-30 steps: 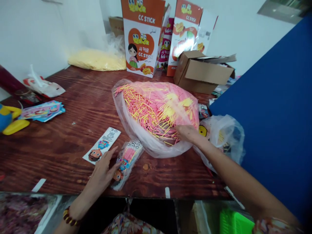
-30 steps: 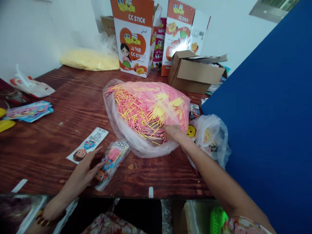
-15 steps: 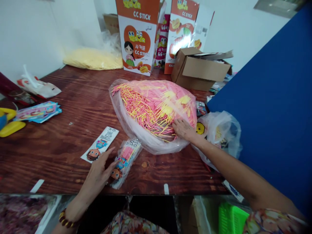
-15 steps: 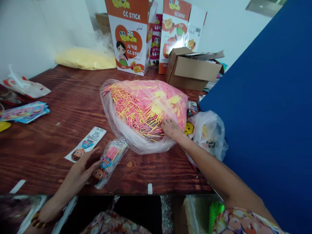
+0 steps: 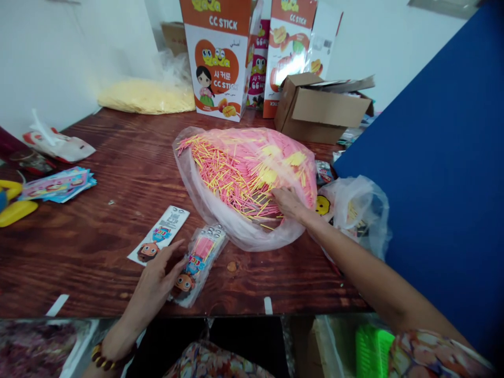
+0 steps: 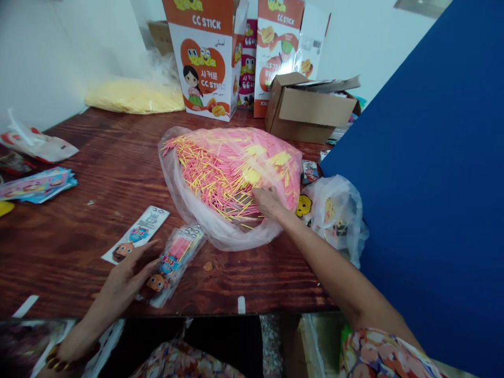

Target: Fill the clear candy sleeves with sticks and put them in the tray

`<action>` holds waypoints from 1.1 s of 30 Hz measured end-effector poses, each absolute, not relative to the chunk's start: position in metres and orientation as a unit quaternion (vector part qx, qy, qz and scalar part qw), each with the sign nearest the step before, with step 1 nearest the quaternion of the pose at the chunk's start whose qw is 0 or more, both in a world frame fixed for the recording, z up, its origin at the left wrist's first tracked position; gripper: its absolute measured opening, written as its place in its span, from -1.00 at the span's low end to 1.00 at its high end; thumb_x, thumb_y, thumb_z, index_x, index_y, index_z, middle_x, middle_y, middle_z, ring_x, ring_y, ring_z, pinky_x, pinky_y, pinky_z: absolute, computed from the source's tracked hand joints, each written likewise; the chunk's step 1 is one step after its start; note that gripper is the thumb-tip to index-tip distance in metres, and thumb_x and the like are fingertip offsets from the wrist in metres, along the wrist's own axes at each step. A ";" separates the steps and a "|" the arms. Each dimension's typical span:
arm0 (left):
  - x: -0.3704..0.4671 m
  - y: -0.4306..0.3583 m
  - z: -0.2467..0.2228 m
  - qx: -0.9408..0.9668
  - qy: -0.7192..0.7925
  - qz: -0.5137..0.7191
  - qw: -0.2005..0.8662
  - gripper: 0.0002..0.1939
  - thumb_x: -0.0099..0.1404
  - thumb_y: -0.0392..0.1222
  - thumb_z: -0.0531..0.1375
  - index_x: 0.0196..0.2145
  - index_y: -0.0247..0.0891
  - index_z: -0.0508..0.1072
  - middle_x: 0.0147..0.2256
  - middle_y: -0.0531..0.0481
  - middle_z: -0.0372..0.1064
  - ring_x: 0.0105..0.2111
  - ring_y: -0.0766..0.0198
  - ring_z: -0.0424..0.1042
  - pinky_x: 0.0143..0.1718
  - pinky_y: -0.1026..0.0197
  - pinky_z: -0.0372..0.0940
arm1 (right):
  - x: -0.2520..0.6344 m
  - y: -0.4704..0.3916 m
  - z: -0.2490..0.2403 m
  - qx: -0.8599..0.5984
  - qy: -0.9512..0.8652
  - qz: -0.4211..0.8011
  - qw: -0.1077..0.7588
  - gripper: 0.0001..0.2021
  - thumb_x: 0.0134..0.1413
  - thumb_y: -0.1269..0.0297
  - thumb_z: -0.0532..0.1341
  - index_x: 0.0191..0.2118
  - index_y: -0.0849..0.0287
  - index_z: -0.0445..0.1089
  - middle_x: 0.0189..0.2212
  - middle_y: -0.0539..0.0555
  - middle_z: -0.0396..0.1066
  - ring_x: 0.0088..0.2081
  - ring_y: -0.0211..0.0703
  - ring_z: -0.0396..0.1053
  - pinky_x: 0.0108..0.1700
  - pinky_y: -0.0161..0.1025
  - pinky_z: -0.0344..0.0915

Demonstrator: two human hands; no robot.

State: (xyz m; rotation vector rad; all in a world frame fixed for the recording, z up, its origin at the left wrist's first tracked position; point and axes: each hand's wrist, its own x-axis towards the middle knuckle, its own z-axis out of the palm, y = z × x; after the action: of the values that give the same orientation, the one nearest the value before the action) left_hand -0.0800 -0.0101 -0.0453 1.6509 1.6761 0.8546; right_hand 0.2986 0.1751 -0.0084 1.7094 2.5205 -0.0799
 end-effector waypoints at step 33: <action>-0.093 -0.013 -0.056 0.614 0.637 0.347 0.312 -0.47 0.26 0.16 0.19 0.06 -0.20 0.45 -0.04 -0.15 0.54 -0.06 0.04 0.53 0.05 -0.04 0.39 | 0.302 0.186 -0.046 0.565 0.714 -0.305 -0.277 -0.77 0.05 0.34 0.25 -0.46 0.09 0.13 -0.62 -0.07 0.26 -0.55 -0.24 0.19 -0.43 -0.27 0.18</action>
State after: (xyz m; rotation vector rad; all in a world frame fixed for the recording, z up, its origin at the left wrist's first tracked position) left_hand -0.0928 -0.0134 -0.0562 1.6208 1.6808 0.9154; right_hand 0.3023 0.1860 -0.0456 2.1797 2.7541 -1.1750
